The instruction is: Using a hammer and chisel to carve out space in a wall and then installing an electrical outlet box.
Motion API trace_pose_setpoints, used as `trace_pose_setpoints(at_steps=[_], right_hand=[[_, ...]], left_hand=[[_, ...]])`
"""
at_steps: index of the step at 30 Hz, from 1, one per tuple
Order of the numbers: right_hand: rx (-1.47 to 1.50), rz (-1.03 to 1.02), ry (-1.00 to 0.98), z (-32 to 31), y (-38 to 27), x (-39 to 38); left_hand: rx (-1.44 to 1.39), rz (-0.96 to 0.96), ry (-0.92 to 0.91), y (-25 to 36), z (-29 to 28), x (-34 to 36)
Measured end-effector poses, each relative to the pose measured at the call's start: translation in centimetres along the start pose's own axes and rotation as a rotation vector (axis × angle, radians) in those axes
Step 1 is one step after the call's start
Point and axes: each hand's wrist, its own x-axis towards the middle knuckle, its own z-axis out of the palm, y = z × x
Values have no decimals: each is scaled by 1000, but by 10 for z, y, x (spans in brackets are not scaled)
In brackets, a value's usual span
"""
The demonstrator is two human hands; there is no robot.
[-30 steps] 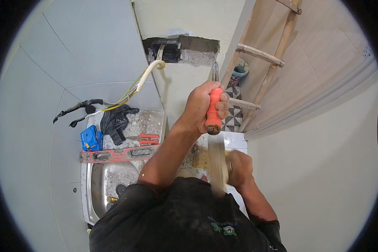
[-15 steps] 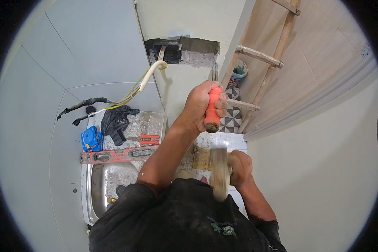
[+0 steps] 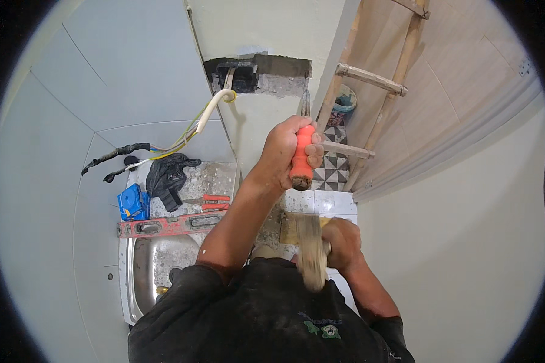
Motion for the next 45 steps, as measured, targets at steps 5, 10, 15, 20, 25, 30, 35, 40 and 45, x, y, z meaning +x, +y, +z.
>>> trace_pose_setpoints(at_steps=[5,10,15,20,25,30,35,40,45], right_hand=[[17,133,-41,0,1,-2],[9,230,-69,0,-5,8],[23,18,-1,2,-1,4],[62,55,20,9,4,-2],[85,186,19,15,6,-2],[149,156,70,15,12,-5],[215,203,124,11,13,-26],[191,263,95,12,11,-26],[179,274,41,4,5,-16]], left_hand=[[-33,1,23,1,2,-1],[-28,4,32,1,-1,0],[-9,-22,-7,5,-3,1],[-43,-80,-15,10,-7,4],[-73,-81,-20,18,-20,14],[-61,-71,-100,24,-25,15],[15,-42,-77,16,-18,-4],[13,-68,-98,24,-18,-3],[31,-140,-70,34,-31,-2]])
